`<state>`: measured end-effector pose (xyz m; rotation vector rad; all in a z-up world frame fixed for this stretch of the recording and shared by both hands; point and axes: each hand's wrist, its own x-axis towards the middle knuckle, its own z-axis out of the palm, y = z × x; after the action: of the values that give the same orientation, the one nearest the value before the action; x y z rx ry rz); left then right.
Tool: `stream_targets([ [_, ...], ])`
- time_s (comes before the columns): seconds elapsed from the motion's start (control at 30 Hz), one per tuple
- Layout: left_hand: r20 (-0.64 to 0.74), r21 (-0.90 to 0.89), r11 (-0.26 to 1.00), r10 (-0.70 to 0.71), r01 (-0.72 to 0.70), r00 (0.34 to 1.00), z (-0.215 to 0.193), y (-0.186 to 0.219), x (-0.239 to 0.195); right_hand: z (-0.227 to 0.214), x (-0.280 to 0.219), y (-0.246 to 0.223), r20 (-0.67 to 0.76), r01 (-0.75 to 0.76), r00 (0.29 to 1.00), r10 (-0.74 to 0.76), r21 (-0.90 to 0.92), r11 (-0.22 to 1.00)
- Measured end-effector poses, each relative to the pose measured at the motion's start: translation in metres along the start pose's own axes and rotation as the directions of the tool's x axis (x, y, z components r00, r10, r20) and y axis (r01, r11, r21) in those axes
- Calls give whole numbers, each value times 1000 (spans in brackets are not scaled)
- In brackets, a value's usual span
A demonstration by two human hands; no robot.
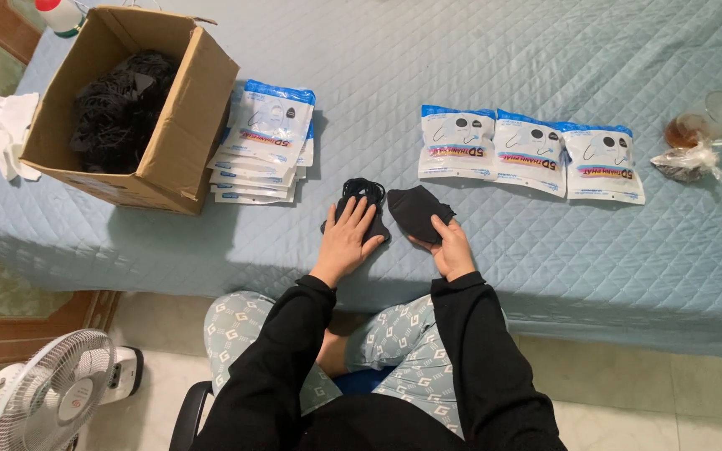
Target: The person sits on a chair and unpacks black face masks from a cardboard box. They handle the masks by hand, unfolding them and placing them into small plastic packaging bags. The person then seals the bags and arranges them on the bed.
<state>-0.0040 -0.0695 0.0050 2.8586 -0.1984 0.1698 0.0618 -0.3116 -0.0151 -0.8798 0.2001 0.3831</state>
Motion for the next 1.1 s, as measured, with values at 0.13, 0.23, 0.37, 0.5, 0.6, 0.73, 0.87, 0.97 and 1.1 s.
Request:
stream_targets([
  [0.13, -1, -53, 999, 6, -6, 1000, 4, -5, -1, -4, 3, 2, 1, -4, 1000, 4, 1, 1000],
  [0.23, -109, -182, 982, 32, -52, 993, -1, -7, -7, -9, 7, 6, 9, 13, 1000, -13, 22, 1000],
  [0.37, -558, -127, 938, 201, -322, 805, 1, 13, -63, -11, 5, 7, 25, 17, 1000, -17, -2, 1000],
  [0.5, -173, -256, 907, 298, -335, 939, 47, 11, -149, -4, 6, 5, 24, -3, 1000, 4, -26, 1000],
  [0.6, 323, -23, 983, 179, -181, 930, 26, 10, -180, -5, 5, 6, 30, -2, 1000, 3, -40, 999],
  [0.73, 517, 274, 938, 41, -210, 855, 93, -20, -196, 0, -3, 2, 20, 12, 1000, -12, -14, 1000],
  [0.87, 667, 377, 906, -121, -193, 735, -45, 32, -152, -13, 7, 9, 43, 24, 999, -24, -13, 1000],
  [0.97, 767, 382, 910, -215, -161, 605, -57, 39, -150, -20, 8, 16, 21, 43, 999, -43, -22, 999],
  [1.1, 792, 416, 892, -262, -175, 551, -94, 59, -147, -36, 18, 27, 19, 68, 998, -67, -83, 994],
])
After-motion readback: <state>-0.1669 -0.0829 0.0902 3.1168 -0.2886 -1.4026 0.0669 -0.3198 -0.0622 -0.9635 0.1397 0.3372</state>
